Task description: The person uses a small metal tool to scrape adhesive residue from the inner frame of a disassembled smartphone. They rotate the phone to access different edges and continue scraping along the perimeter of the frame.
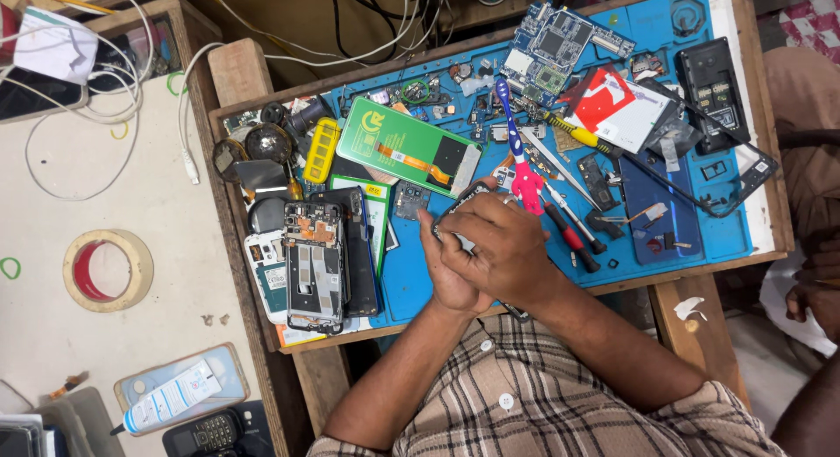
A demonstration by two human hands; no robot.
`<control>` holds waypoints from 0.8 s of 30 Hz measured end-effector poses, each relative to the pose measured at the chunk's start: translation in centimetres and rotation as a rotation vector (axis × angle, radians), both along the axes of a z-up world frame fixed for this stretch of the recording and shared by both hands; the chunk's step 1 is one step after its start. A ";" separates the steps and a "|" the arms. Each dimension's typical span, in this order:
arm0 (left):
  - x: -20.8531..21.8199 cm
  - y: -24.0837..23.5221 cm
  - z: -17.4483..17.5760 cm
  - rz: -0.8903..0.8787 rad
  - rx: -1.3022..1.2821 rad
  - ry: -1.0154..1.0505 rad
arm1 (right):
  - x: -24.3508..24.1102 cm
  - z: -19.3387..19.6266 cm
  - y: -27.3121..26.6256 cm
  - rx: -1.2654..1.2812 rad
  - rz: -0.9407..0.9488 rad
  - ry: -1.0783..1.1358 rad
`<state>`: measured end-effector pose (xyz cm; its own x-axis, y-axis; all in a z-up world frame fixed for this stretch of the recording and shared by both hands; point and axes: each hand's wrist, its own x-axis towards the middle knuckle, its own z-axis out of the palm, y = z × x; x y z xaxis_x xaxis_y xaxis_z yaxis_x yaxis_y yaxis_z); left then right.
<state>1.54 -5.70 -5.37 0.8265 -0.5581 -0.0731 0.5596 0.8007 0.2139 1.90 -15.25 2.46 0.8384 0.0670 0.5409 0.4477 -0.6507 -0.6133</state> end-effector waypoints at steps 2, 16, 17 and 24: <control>0.1 -0.1 0.0 0.002 0.001 0.003 | 0.0 0.0 -0.1 -0.014 0.004 0.009; 0.0 0.1 1.0 -0.028 0.019 0.072 | -0.2 0.2 0.3 0.040 -0.027 -0.016; 0.1 0.1 1.0 -0.026 0.011 0.053 | -0.1 0.2 0.3 0.037 -0.014 -0.025; 0.0 0.2 0.5 -0.013 0.012 0.014 | -0.3 0.3 0.7 0.033 -0.068 -0.011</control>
<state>1.54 -5.53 -4.92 0.8178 -0.5681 -0.0917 0.5733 0.7905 0.2156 1.58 -14.50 2.76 0.8344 -0.0078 0.5511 0.4100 -0.6593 -0.6302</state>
